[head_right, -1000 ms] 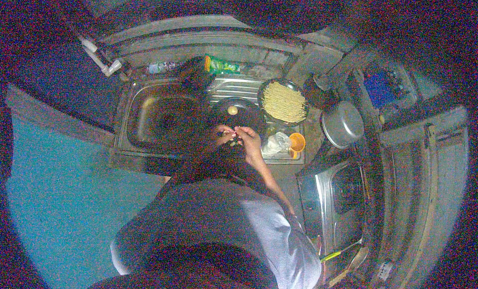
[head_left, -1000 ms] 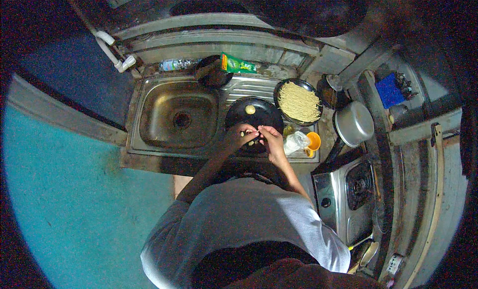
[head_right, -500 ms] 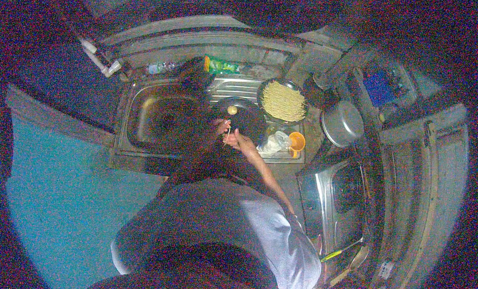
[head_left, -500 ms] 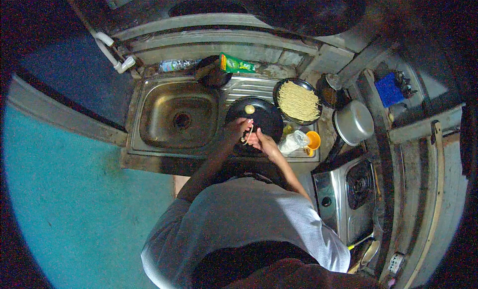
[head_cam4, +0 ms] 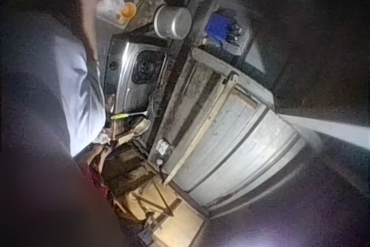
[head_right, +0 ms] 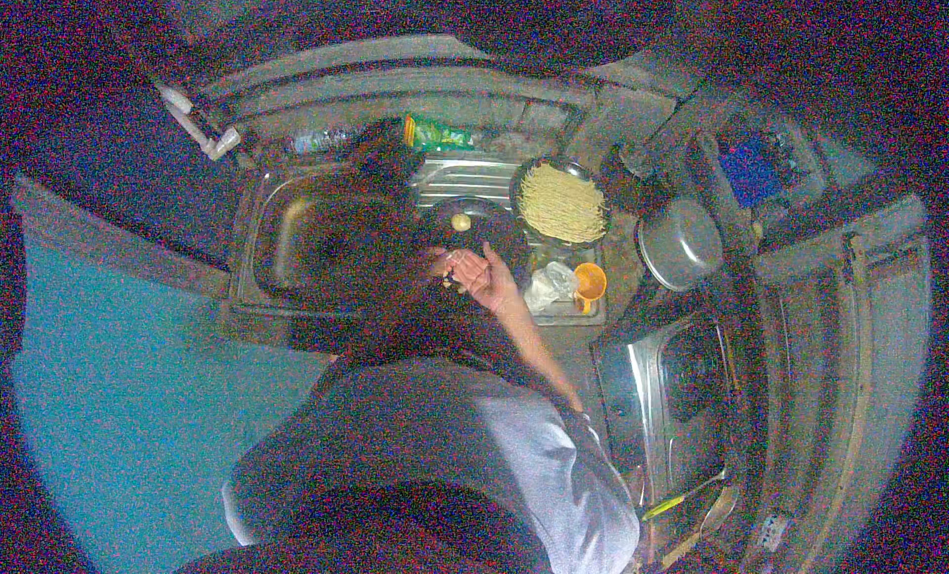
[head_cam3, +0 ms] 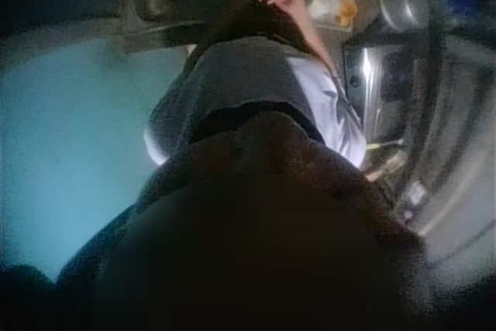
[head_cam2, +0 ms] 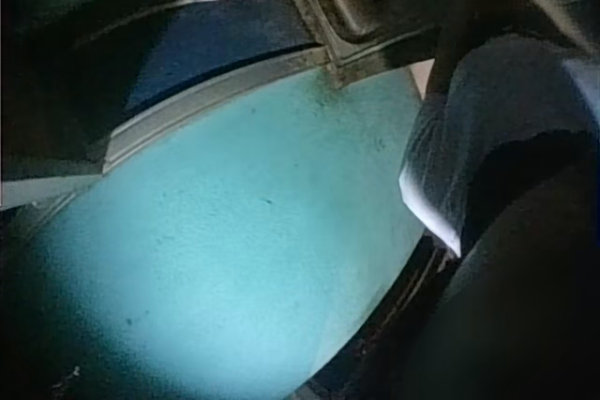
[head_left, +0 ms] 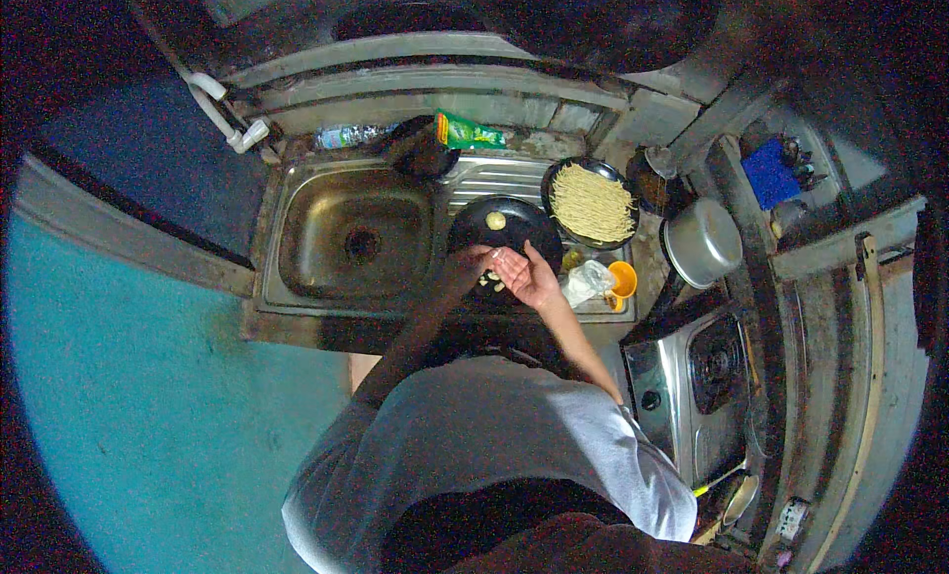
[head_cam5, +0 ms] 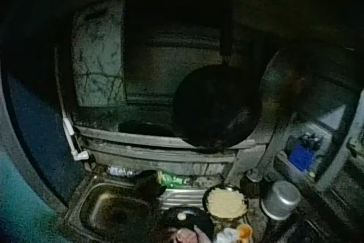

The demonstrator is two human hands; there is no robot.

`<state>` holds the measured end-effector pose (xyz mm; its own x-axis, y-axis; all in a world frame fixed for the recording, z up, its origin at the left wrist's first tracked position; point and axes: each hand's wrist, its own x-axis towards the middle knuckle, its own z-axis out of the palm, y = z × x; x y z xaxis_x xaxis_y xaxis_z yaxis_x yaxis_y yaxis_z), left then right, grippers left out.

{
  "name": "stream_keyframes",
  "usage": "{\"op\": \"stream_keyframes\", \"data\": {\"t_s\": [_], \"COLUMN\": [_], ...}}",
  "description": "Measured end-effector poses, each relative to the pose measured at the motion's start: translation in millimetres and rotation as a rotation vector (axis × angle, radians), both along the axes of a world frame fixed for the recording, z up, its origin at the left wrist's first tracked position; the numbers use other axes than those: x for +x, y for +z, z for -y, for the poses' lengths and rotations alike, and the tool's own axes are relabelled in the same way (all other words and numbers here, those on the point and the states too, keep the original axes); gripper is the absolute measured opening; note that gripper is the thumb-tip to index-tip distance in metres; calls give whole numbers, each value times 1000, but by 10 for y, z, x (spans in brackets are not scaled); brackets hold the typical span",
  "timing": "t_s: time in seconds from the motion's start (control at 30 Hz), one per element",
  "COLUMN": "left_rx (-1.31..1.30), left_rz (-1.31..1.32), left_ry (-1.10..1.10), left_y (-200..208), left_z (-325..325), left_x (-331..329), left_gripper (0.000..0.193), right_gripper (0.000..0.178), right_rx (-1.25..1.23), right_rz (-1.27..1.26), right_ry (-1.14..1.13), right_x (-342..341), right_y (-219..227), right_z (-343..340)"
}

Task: The person assembles food items by hand, repeatedly picking up small dough pieces and inserting thin sticks into them. The prepared items are placed onto a tray containing similar items. The task is performed in a kitchen setting with a sink and stove visible.

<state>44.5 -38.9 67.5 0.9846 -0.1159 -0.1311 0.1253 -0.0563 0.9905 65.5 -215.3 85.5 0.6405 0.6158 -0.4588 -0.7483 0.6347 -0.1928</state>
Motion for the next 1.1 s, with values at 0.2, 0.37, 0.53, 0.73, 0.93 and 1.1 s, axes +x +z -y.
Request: {"op": "stream_keyframes", "data": {"t_s": [0.2, 0.37, 0.53, 0.73, 0.93, 1.1], "left_rx": [-19, 416, 267, 62, 234, 51], "left_rz": [23, -83, 278, 487, 543, 391], "left_ry": [36, -31, 118, 130, 184, 45], "left_y": [-273, 3, 428, 274, 483, 756], "left_z": [-94, -84, 50, 143, 170, 117], "left_x": [-112, -203, -212, -82, -190, -237], "left_gripper": [33, 29, 25, 25, 23, 18], "right_gripper": [19, 20, 24, 19, 16, 15], "right_rx": [-219, -259, -381, -644, -865, -777], "right_rz": [5, 173, 431, 656, 837, 821], "right_ry": [-210, -249, -140, -76, -117, -119], "right_x": [129, 20, -115, -181, -240, -208], "right_y": [149, 346, 498, 599, 793, 719], "right_z": [69, 64, -36, -97, -138, -99]}}
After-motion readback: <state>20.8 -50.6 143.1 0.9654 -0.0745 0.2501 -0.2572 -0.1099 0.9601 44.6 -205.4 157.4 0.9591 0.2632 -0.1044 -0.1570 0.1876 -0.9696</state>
